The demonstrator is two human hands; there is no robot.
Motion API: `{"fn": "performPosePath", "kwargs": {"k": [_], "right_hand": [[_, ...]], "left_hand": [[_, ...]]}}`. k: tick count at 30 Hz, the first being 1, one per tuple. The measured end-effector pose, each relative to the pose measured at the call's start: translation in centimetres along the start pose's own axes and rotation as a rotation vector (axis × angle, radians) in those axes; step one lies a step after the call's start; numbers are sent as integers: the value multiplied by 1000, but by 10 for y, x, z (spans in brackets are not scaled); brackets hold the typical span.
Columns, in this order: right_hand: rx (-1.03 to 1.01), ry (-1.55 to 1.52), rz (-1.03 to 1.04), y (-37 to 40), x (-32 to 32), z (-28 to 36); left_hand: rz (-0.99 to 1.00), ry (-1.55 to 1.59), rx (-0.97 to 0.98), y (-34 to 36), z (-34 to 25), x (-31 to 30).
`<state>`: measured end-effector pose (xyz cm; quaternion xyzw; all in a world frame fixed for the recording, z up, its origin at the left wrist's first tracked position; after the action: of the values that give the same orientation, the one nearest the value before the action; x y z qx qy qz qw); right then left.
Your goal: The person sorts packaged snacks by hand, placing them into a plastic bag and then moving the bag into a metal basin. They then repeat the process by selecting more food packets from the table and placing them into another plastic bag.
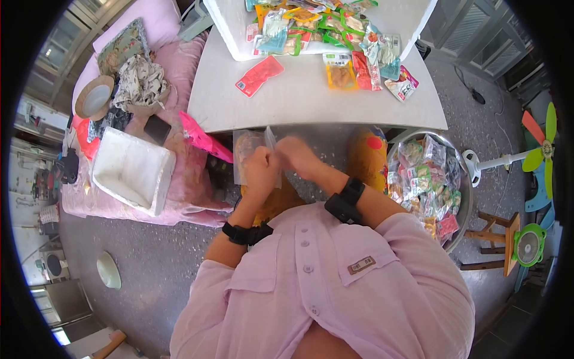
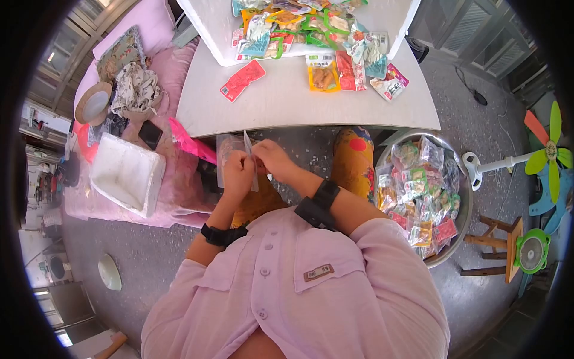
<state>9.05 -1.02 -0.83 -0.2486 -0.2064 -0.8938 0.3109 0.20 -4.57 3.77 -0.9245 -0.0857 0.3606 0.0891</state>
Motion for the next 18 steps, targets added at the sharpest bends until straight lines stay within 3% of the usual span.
{"fn": "performPosePath", "kwargs": {"k": [5,13,18], "right_hand": [[11,268,7,-8,6,5],[-42,144,39,-39,32,43],[-76,219,118,-71,58,69]], "left_hand": [[-3,81,3,1,-6,-1],[-421,-615,399,-19,-77,-100],[-410,-773,466,-47,-98,-124]]}}
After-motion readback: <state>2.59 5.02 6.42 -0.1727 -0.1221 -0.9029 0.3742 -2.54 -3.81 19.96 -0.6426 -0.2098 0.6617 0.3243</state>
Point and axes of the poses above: each hand's wrist, its own y-axis away from the middle knuckle, its own x-axis out of the palm, z = x × y, the point moved 7 cm from there along -y, towards the middle knuckle, and after that the axes turned 8 degrees about z, right-handed, at the moved point
